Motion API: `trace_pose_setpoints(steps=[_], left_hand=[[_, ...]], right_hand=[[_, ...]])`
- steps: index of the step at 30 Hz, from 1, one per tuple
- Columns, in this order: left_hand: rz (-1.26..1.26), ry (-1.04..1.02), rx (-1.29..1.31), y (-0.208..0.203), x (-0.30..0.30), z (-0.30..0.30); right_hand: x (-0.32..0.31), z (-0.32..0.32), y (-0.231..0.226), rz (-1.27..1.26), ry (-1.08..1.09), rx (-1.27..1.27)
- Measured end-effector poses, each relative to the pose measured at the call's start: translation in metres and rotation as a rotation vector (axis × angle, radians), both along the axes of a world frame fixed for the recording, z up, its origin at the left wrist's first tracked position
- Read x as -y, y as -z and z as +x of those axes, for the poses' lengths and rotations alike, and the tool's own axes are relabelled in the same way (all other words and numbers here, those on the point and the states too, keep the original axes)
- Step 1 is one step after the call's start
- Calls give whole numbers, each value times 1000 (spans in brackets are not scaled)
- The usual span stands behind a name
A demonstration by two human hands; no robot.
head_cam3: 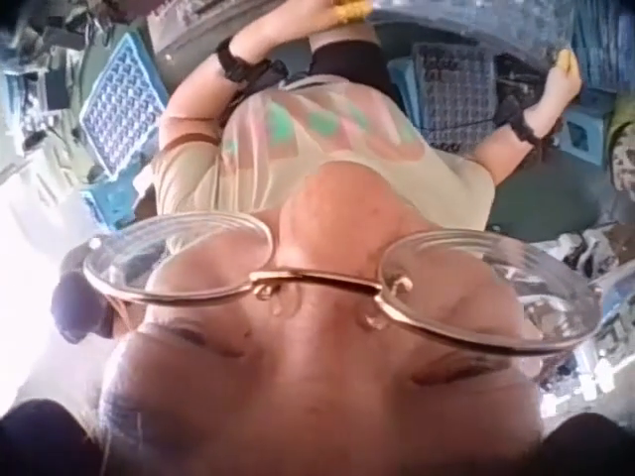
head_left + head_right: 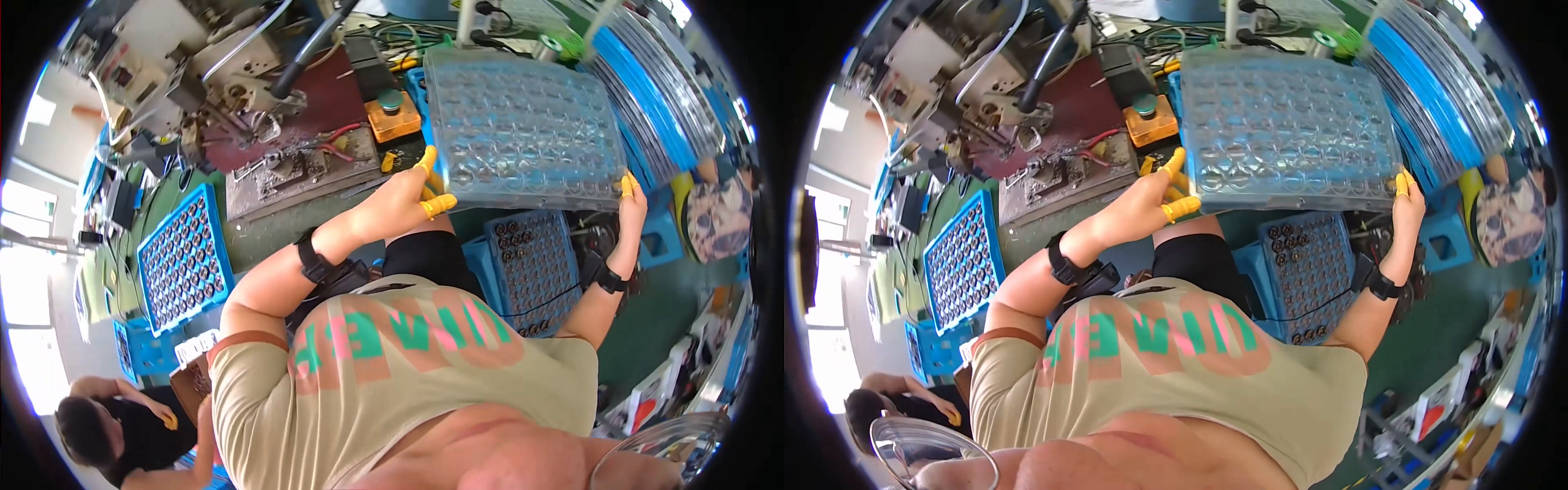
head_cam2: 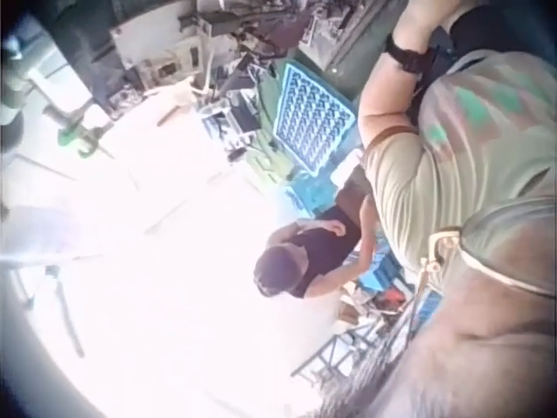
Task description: Assemble small electronic components using a manual press machine.
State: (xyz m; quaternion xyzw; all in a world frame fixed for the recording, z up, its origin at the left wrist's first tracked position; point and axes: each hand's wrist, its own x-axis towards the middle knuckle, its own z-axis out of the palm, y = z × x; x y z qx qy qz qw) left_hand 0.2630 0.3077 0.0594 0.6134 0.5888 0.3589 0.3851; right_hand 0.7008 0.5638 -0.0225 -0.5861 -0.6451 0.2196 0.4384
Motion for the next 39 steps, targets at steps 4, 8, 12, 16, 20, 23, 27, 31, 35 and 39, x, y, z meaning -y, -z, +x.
trace_pose_setpoints(steps=[4, 8, 12, 16, 20, 23, 27, 31, 35, 39], left_hand=[[3, 22, -108, 23, -6, -6], [-35, 35, -275, 26, -10, -3], [27, -14, -361, 21, -14, -2], [35, -29, -379, 24, -13, -10], [34, 67, -372, 16, 7, -29], [53, 130, -335, 13, 46, -63], [82, -111, -268, 8, 117, -118], [59, -662, -380, 9, 209, -172], [-87, -1175, -748, 37, 279, -224], [-26, -1168, -709, 57, 289, -243]], right_hand=[[-33, -24, -18, 18, -85, 253], [-55, -34, -42, 3, -149, 413], [-70, -43, -46, 147, -187, 558], [-81, -54, -52, 69, -178, 836], [-108, -41, -43, -153, -89, 828], [-118, -6, -38, -347, -10, 519], [-95, 17, -44, -224, 162, 666], [-42, -22, -74, 90, 201, 880], [27, -125, -90, 481, -159, 491], [142, -269, -78, 492, -439, 207]])
